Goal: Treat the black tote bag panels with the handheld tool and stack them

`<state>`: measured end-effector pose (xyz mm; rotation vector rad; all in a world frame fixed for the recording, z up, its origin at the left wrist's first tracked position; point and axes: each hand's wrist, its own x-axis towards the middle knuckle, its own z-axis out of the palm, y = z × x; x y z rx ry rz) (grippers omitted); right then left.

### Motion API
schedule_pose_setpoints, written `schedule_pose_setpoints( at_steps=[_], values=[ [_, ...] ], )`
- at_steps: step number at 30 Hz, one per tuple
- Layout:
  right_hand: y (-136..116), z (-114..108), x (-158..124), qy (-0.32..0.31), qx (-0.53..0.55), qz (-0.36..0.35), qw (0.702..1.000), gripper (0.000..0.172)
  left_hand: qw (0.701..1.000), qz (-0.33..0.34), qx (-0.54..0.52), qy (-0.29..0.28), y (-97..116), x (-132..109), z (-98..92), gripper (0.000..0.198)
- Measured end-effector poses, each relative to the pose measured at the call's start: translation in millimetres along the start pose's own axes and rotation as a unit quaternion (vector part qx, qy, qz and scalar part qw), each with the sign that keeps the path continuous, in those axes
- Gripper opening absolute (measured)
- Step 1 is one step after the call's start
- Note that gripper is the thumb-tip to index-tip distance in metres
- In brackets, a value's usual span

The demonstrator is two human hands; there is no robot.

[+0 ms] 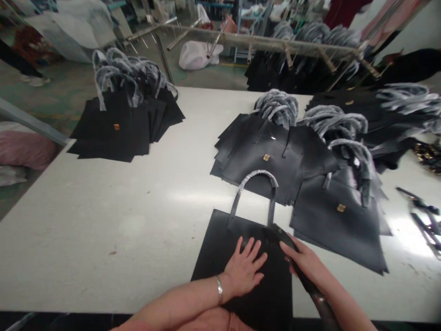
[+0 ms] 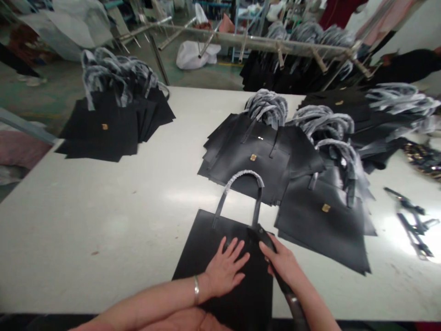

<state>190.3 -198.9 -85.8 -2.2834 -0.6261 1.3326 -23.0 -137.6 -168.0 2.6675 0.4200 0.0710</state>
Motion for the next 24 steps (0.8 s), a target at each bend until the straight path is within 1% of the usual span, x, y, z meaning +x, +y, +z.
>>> schedule_pose_setpoints(
  at_steps=[2, 4, 6, 8, 9, 11, 13, 16, 18, 20, 24],
  values=[
    [-8.3, -1.2, 3.8, 0.047, -0.016, -0.005, 0.999, 0.064, 1.0, -0.003, -0.008, 0.003, 2.5, 4.3, 2.5, 0.054],
    [-15.2, -4.4, 1.5, 0.069, -0.04, -0.012, 0.997, 0.068, 1.0, -0.013, -0.02, 0.009, 8.1, 11.5, 5.8, 0.052],
    [-20.2, -6.0, -6.6, 0.051, -0.073, -0.022, 0.996, 0.067, 0.998, -0.038, -0.039, 0.02, 14.8, 20.0, 9.1, 0.051],
    [-24.9, -2.3, -16.5, 0.007, -0.102, -0.031, 0.994, 0.066, 0.995, -0.067, -0.07, 0.038, 17.9, 25.1, 10.7, 0.052],
    [-27.6, 2.0, -20.7, -0.013, -0.109, -0.034, 0.993, 0.066, 0.992, -0.072, -0.089, 0.047, 16.3, 24.6, 10.6, 0.053],
    [-33.8, 14.9, -25.5, -0.047, -0.102, -0.04, 0.993, 0.065, 0.99, -0.044, -0.121, 0.058, 4.7, 15.7, 8.1, 0.049],
    [-40.9, 30.9, -24.7, -0.072, -0.089, -0.046, 0.992, 0.064, 0.991, 0.014, -0.124, 0.056, -16.9, -3.1, 3.0, 0.04],
    [-52.7, 53.9, -15.0, -0.106, -0.062, -0.046, 0.991, 0.062, 0.993, 0.072, -0.078, 0.049, -53.4, -36.5, -7.6, 0.035],
    [-61.4, 65.2, -5.0, -0.12, -0.04, -0.041, 0.991, 0.061, 0.994, 0.093, -0.042, 0.044, -69.4, -51.6, -14.4, 0.037],
    [-70.4, 71.9, 5.5, -0.123, -0.025, -0.04, 0.991, 0.059, 0.994, 0.105, -0.015, 0.035, -75.3, -57.9, -19.6, 0.039],
    [-83.1, 73.4, 16.2, -0.104, -0.021, -0.049, 0.993, 0.057, 0.995, 0.095, 0.009, 0.028, -70.6, -56.1, -25.2, 0.04]
  ],
)
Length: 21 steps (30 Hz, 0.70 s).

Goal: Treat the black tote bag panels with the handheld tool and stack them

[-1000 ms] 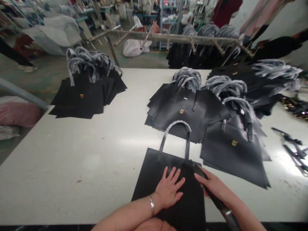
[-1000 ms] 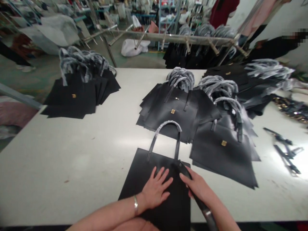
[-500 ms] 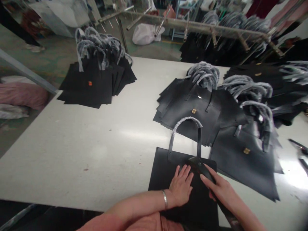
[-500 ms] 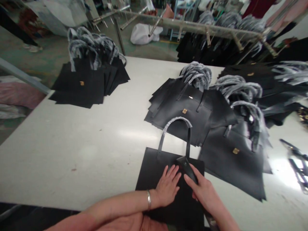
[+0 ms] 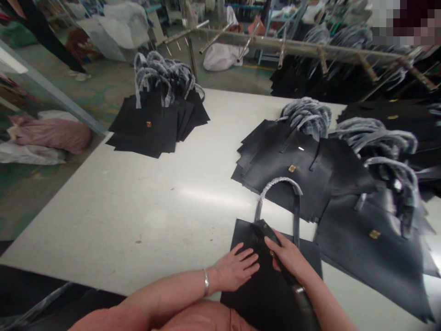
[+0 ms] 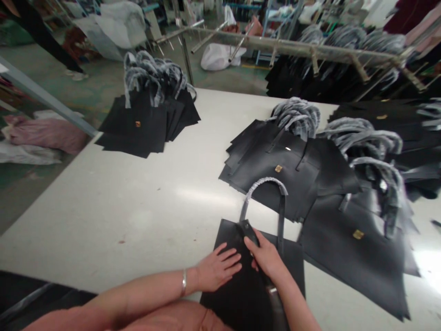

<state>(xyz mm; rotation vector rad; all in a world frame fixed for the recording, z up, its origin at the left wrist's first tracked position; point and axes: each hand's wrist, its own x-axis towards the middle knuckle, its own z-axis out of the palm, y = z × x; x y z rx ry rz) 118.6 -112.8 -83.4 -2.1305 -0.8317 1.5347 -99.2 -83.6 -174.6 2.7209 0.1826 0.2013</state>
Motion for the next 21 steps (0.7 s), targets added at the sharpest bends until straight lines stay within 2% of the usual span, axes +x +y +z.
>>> schedule_pose_setpoints(
  at_steps=[4, 8, 13, 21],
  values=[
    [-4.0, 0.9, -7.8, -0.03, -0.018, 0.015, 0.999, 0.062, 1.0, -0.004, 0.001, 0.004, 1.4, 1.6, -1.3, 0.04],
    [-16.9, 15.4, -2.6, -0.066, -0.065, -0.006, 0.996, 0.061, 1.0, -0.007, -0.008, -0.001, -0.7, 1.2, -1.0, 0.038],
    [-41.8, 32.8, 19.4, -0.054, -0.079, -0.033, 0.995, 0.059, 1.0, -0.005, -0.005, 0.005, -1.1, 2.6, -2.3, 0.038],
    [-49.8, 38.1, 17.1, -0.053, -0.117, -0.042, 0.991, 0.054, 1.0, -0.008, -0.012, 0.024, -1.7, 2.2, -2.1, 0.035]
  ],
)
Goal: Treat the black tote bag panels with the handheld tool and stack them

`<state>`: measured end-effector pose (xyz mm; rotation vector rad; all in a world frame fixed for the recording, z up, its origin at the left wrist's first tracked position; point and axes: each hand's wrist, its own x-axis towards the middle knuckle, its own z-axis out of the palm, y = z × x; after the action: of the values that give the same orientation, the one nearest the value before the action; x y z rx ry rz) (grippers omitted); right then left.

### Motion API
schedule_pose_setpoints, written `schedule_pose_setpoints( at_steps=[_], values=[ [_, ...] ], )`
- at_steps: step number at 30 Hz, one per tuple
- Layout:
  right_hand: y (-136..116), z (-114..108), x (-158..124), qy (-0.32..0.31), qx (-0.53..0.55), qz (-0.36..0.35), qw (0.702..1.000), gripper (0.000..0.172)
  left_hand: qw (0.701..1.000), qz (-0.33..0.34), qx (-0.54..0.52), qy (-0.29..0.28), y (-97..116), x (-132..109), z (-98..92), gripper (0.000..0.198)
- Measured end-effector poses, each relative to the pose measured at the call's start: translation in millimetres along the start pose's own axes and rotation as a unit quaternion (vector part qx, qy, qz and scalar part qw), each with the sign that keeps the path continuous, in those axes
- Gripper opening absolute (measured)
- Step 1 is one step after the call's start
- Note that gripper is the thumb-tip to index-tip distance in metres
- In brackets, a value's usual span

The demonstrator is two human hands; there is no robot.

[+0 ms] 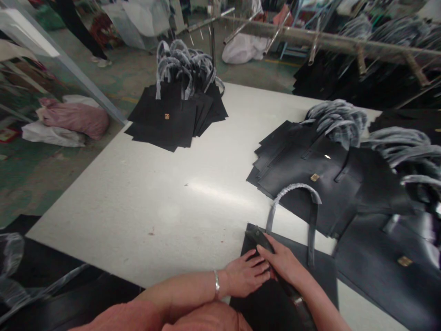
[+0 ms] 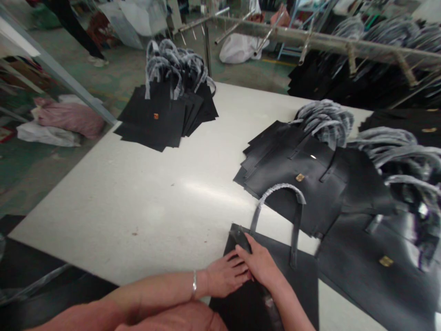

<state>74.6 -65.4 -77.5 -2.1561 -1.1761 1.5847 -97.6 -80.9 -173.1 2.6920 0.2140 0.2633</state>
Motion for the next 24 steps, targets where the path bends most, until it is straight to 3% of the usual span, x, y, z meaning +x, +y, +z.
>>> schedule_pose_setpoints(
  at_steps=[13, 17, 20, 24],
  values=[
    [-16.5, 13.7, 13.6, 0.04, -0.015, -0.05, 0.998, 0.053, 1.0, -0.004, 0.014, 0.002, 2.8, -0.5, 0.0, 0.033],
    [-22.1, -3.1, 16.9, 0.088, 0.015, -0.024, 0.996, 0.06, 0.999, -0.02, 0.027, -0.018, 0.5, 0.1, -0.1, 0.04],
    [3.4, -34.9, -11.0, 0.15, 0.051, 0.013, 0.987, 0.063, 0.998, -0.055, 0.035, -0.025, -5.4, 1.4, -2.6, 0.043],
    [76.3, -62.4, -83.4, 0.222, 0.123, 0.066, 0.965, 0.067, 0.992, -0.115, 0.05, -0.031, -15.9, 0.6, -3.7, 0.044]
  ],
)
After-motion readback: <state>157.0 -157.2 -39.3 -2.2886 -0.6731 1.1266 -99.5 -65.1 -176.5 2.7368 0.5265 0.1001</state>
